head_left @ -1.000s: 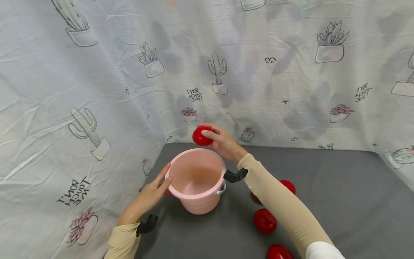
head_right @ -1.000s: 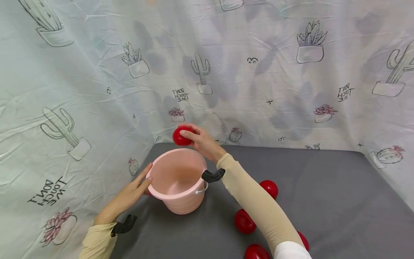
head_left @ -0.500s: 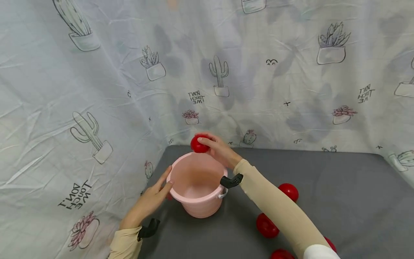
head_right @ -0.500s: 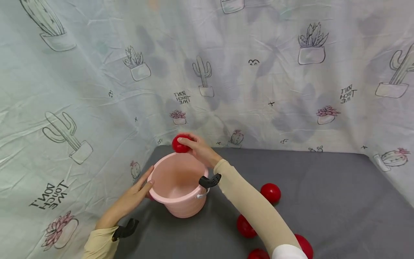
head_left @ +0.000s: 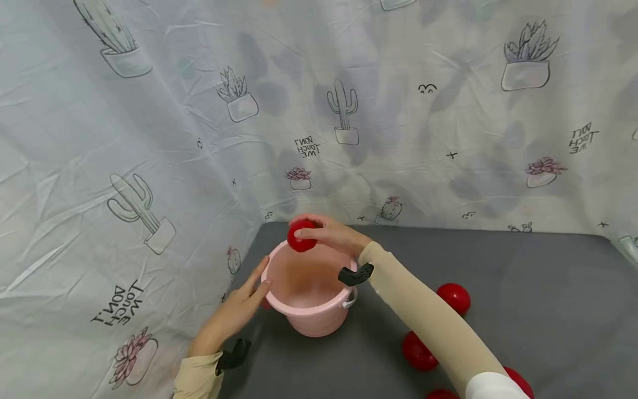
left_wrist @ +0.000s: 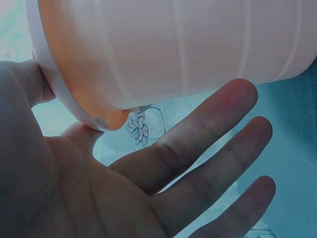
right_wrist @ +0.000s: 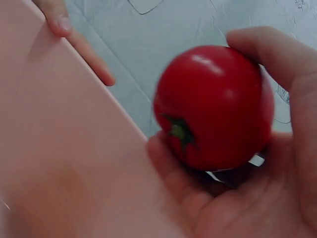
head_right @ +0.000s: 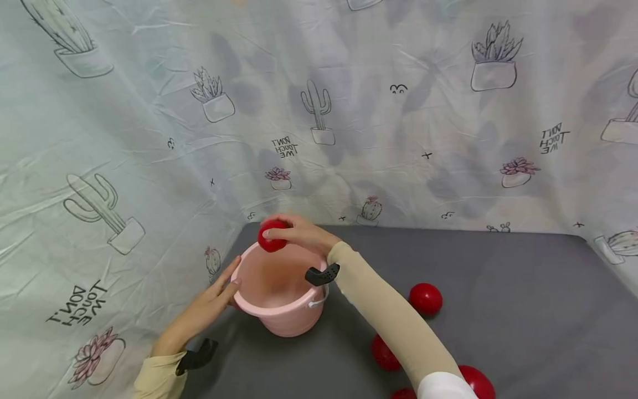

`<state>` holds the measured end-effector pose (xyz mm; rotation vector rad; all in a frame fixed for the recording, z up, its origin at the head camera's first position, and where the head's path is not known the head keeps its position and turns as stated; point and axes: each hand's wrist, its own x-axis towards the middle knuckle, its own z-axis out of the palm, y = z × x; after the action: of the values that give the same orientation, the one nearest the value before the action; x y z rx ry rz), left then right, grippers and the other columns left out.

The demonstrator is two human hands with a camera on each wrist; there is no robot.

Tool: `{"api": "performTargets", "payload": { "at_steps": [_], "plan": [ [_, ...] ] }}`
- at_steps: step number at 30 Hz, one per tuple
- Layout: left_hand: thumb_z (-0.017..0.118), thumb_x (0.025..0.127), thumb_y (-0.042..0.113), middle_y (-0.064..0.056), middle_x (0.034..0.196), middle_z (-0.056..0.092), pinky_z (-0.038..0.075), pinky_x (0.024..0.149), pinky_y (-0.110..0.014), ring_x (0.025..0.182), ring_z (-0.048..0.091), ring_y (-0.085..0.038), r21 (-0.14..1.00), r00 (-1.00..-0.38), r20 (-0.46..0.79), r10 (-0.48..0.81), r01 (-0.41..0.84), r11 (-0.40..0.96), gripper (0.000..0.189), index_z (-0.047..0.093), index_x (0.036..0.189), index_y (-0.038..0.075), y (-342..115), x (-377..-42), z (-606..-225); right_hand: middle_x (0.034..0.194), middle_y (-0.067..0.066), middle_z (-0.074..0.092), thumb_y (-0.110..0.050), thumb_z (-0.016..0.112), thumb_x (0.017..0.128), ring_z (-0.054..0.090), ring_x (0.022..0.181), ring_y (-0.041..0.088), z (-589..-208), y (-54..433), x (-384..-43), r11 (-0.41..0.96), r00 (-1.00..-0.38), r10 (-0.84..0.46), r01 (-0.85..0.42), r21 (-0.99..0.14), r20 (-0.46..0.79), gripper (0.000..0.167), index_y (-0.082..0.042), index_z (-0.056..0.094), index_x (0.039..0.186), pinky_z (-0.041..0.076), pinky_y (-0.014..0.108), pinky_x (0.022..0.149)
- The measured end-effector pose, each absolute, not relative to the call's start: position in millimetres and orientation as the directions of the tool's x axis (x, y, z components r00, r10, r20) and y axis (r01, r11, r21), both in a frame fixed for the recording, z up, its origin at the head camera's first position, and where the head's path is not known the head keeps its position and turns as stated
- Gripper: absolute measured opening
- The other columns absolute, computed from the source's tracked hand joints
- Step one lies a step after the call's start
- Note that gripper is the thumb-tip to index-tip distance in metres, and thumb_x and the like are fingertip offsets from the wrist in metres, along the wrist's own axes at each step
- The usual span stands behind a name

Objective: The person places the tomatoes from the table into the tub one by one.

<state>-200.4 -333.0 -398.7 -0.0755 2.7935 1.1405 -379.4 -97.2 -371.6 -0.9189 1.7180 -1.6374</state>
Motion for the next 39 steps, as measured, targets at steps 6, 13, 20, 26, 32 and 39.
{"api": "performTargets", "payload": {
  "at_steps": [6, 13, 20, 26, 32, 39],
  "plan": [
    [0.04, 0.105, 0.057, -0.001, 0.099, 0.071, 0.047, 0.096, -0.048, 0.104, 0.064, -0.02, 0.711, -0.989, -0.146, -0.005, -0.109, 0.695, 0.062, 0.01, 0.159, 0.051, -331, -198, -403, 0.132, 0.002, 0.061, -0.034, 0.069, 0.093, 0.057, 0.124, 0.023, -368, -96, -376, 0.154, -0.455, -0.89, -0.23, -0.961, -0.034, 0.049, -0.021, 0.057, 0.139, 0.053, 0.041, 0.1],
    [0.038, 0.104, 0.06, -0.002, 0.095, 0.072, 0.045, 0.101, -0.051, 0.103, 0.064, -0.014, 0.708, -0.99, -0.142, 0.006, -0.097, 0.7, 0.063, 0.008, 0.159, 0.052, -328, -200, -401, 0.129, -0.001, 0.063, -0.032, 0.074, 0.089, 0.058, 0.121, 0.021, -365, -95, -375, 0.262, -0.374, -0.915, -0.276, -0.925, -0.148, 0.053, -0.022, 0.056, 0.138, 0.053, 0.036, 0.099],
    [0.038, 0.104, 0.062, 0.002, 0.092, 0.071, 0.046, 0.099, -0.049, 0.101, 0.064, -0.014, 0.702, -0.989, -0.146, -0.005, -0.107, 0.704, 0.064, 0.009, 0.159, 0.052, -327, -200, -400, 0.13, -0.001, 0.062, -0.03, 0.077, 0.087, 0.055, 0.124, 0.021, -363, -96, -371, 0.307, -0.37, -0.906, -0.241, -0.921, -0.205, 0.058, -0.021, 0.054, 0.139, 0.052, 0.042, 0.102],
    [0.037, 0.105, 0.06, 0.002, 0.093, 0.071, 0.046, 0.1, -0.052, 0.103, 0.065, -0.014, 0.702, -0.989, -0.149, 0.007, -0.101, 0.705, 0.063, 0.008, 0.16, 0.05, -328, -200, -399, 0.133, 0.001, 0.059, -0.021, 0.08, 0.083, 0.052, 0.127, 0.024, -366, -98, -368, 0.285, -0.366, -0.907, -0.17, -0.943, -0.208, 0.063, -0.017, 0.053, 0.14, 0.052, 0.046, 0.103],
    [0.037, 0.104, 0.062, 0.0, 0.098, 0.072, 0.044, 0.105, -0.058, 0.113, 0.064, -0.017, 0.703, -0.988, -0.153, -0.007, -0.114, 0.702, 0.063, 0.008, 0.159, 0.051, -329, -200, -400, 0.134, 0.002, 0.059, -0.018, 0.08, 0.084, 0.052, 0.127, 0.024, -369, -101, -369, 0.271, -0.362, -0.911, -0.162, -0.949, -0.199, 0.061, -0.016, 0.055, 0.14, 0.054, 0.04, 0.101],
    [0.036, 0.104, 0.061, -0.002, 0.096, 0.072, 0.045, 0.104, -0.054, 0.11, 0.063, -0.015, 0.705, -0.989, -0.146, -0.006, -0.109, 0.701, 0.063, 0.008, 0.16, 0.049, -330, -201, -401, 0.137, 0.003, 0.057, -0.016, 0.082, 0.083, 0.052, 0.127, 0.025, -373, -104, -370, 0.273, -0.358, -0.91, -0.139, -0.952, -0.208, 0.062, -0.017, 0.056, 0.139, 0.054, 0.042, 0.1]
  ]
}}
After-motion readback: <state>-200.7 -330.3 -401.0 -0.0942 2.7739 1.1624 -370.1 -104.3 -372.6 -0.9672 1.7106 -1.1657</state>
